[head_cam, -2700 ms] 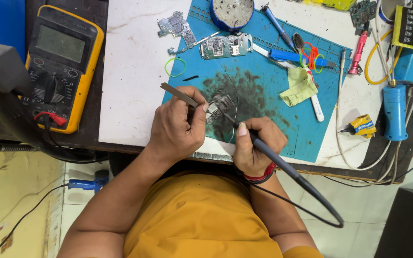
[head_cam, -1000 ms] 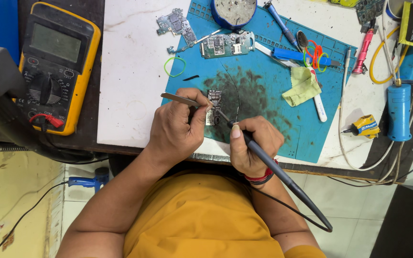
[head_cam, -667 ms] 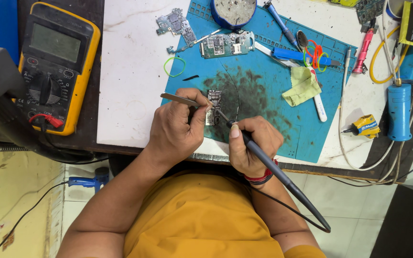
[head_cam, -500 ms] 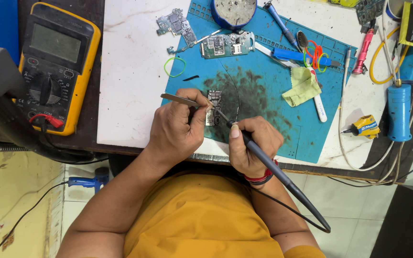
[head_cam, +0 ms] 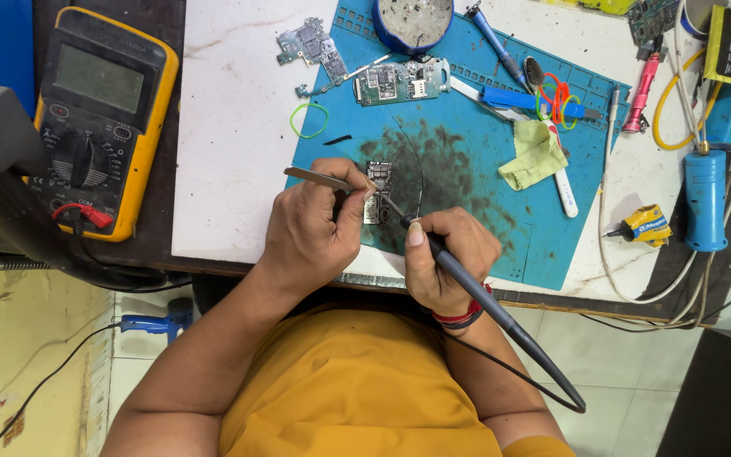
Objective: The person solders components on a phone motherboard, holding the board steady with a tool in one hand while applying a soldering iron to the board with the other hand. They reposition the board and continue soldering different points on it throughout the clip.
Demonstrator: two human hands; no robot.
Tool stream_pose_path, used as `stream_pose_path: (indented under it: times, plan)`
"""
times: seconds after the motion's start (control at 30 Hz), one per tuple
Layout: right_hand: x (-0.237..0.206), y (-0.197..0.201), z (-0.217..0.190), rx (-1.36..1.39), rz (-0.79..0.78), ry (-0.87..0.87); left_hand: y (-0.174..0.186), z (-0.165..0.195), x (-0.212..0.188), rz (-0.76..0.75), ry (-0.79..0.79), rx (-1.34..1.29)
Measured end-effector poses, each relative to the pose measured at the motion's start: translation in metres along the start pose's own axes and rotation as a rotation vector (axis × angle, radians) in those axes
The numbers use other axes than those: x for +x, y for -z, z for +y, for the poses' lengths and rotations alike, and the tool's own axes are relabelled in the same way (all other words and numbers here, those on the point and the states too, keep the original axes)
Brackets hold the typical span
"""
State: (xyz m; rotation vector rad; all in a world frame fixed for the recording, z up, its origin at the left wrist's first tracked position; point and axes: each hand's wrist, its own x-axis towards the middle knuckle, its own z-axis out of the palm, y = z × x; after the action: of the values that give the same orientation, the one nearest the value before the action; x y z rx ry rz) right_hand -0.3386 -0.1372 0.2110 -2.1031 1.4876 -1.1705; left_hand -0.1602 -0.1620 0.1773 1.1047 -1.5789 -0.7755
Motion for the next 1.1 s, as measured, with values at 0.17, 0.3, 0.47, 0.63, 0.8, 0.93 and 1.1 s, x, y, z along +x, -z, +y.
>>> stream_pose_path:
  times: [0.17, 0.3, 0.47, 0.63, 0.8, 0.93, 1.1]
  plan:
    - [0.0005, 0.0003, -0.0008, -0.003, -0.004, 0.0, 0.0013, 0.0002, -0.0002, 0.0, 0.009, -0.003]
    - [0.0006, -0.0008, -0.0005, -0.003, -0.001, 0.004, 0.001, 0.0006, 0.0003, 0.005, 0.008, -0.005]
    - [-0.0004, -0.001, -0.0003, 0.003, -0.001, 0.006, 0.0018, 0.001, 0.0004, 0.003, 0.015, 0.0]
    - [0.0003, -0.0002, 0.0001, -0.003, -0.005, 0.011, 0.0015, 0.001, 0.0007, 0.011, 0.003, 0.009]
    - [0.0006, -0.0008, 0.0003, 0.0, -0.002, 0.012, 0.0017, 0.0007, 0.0002, 0.009, 0.009, 0.0]
    - [0.0, -0.0011, 0.0001, -0.001, 0.003, 0.014, 0.0015, 0.0001, 0.0005, -0.003, 0.025, -0.014]
    - [-0.0004, -0.0006, 0.0003, -0.003, -0.002, 0.006, 0.0011, -0.0003, -0.0001, 0.003, 0.011, -0.013]
